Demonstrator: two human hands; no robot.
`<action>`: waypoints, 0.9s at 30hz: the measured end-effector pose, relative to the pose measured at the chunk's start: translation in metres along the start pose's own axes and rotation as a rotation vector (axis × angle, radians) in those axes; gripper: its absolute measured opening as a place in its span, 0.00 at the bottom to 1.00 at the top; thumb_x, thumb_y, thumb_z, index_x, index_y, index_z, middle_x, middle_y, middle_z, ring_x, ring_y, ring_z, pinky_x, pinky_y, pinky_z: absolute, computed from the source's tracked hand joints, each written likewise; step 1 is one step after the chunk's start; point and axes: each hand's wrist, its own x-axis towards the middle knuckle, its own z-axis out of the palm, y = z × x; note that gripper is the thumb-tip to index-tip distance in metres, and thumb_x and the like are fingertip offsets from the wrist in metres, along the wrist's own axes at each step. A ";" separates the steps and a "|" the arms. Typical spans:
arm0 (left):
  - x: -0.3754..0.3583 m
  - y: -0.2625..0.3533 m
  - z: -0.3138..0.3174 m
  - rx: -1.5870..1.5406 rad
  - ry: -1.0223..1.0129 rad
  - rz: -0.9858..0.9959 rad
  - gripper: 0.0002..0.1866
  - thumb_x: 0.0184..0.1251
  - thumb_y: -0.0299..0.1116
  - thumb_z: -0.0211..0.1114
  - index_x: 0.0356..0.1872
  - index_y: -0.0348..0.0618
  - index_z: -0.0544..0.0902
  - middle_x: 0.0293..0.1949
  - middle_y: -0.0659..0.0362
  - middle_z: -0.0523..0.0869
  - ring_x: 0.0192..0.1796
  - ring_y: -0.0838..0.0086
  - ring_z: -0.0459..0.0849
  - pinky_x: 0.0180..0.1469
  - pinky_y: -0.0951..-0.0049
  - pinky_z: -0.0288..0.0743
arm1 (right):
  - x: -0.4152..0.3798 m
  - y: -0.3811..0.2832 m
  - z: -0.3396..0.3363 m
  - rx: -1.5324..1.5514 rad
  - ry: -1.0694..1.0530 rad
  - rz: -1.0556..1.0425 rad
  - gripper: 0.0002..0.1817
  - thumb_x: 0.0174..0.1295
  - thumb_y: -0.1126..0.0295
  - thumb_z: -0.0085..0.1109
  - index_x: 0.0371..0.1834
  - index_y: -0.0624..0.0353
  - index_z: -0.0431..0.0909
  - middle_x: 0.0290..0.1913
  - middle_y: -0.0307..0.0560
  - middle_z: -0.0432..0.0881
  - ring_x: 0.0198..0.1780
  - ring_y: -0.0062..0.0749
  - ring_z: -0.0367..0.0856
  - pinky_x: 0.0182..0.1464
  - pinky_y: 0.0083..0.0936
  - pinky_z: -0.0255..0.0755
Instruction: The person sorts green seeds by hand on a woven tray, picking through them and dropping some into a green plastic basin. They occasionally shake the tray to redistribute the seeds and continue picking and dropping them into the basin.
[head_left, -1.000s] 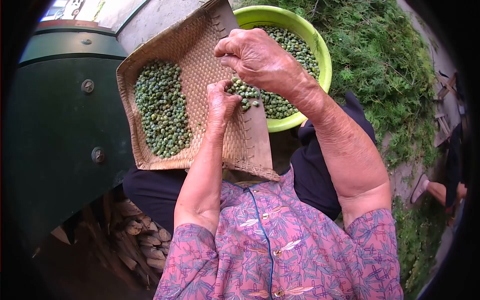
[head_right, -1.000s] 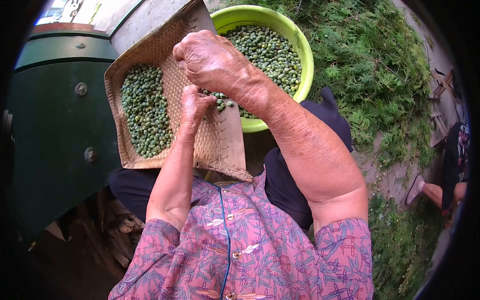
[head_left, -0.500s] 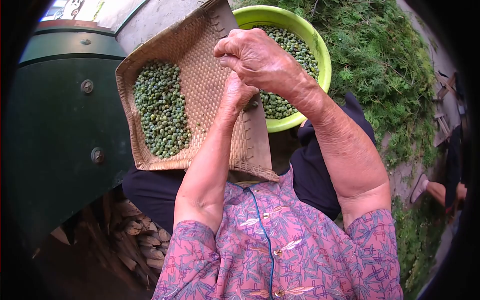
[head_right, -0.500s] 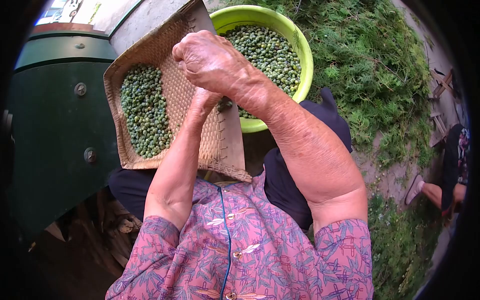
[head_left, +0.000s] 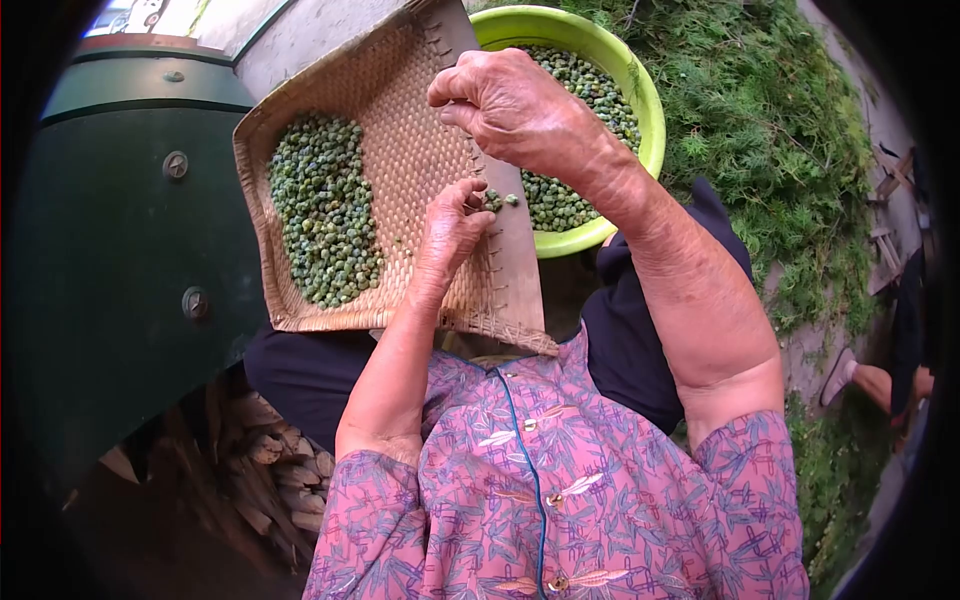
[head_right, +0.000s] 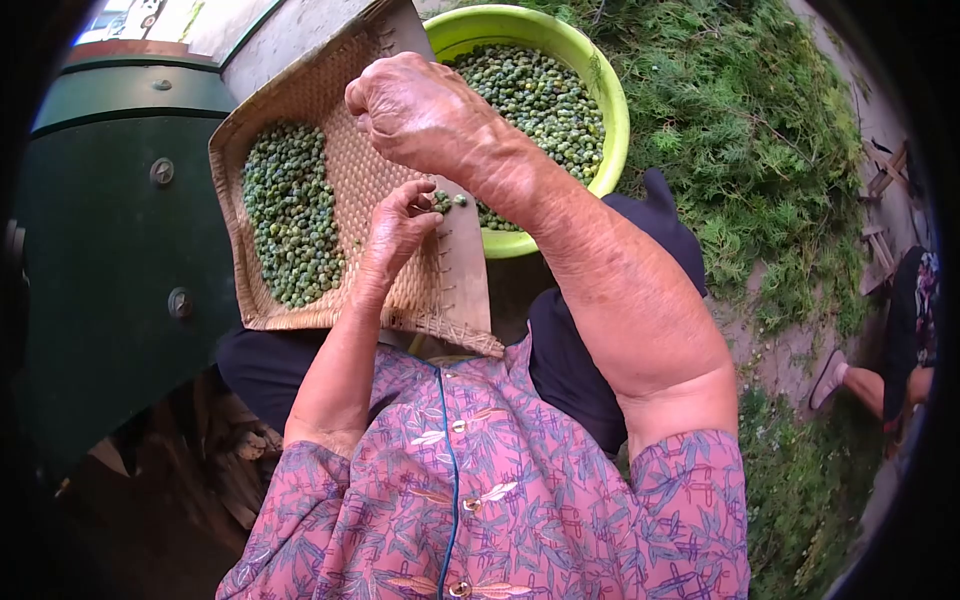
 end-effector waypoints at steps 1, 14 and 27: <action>-0.002 0.001 0.006 0.065 0.018 0.042 0.22 0.46 0.24 0.68 0.48 0.39 0.79 0.37 0.50 0.81 0.40 0.63 0.81 0.46 0.67 0.76 | 0.000 0.000 0.001 -0.003 -0.004 -0.003 0.10 0.56 0.67 0.61 0.39 0.60 0.82 0.34 0.52 0.81 0.37 0.45 0.81 0.41 0.33 0.75; -0.013 0.041 0.044 -0.209 -0.014 0.225 0.16 0.51 0.22 0.64 0.44 0.36 0.80 0.39 0.51 0.82 0.38 0.68 0.82 0.44 0.72 0.76 | -0.001 0.006 0.003 0.025 0.029 -0.038 0.10 0.56 0.68 0.61 0.38 0.61 0.82 0.34 0.49 0.82 0.36 0.44 0.81 0.41 0.32 0.75; -0.030 -0.016 -0.006 0.252 0.326 -0.042 0.09 0.51 0.31 0.66 0.30 0.36 0.82 0.32 0.47 0.81 0.39 0.55 0.80 0.45 0.61 0.73 | -0.003 -0.001 0.001 0.019 0.015 -0.081 0.10 0.56 0.70 0.61 0.39 0.61 0.82 0.34 0.50 0.82 0.37 0.42 0.81 0.41 0.31 0.74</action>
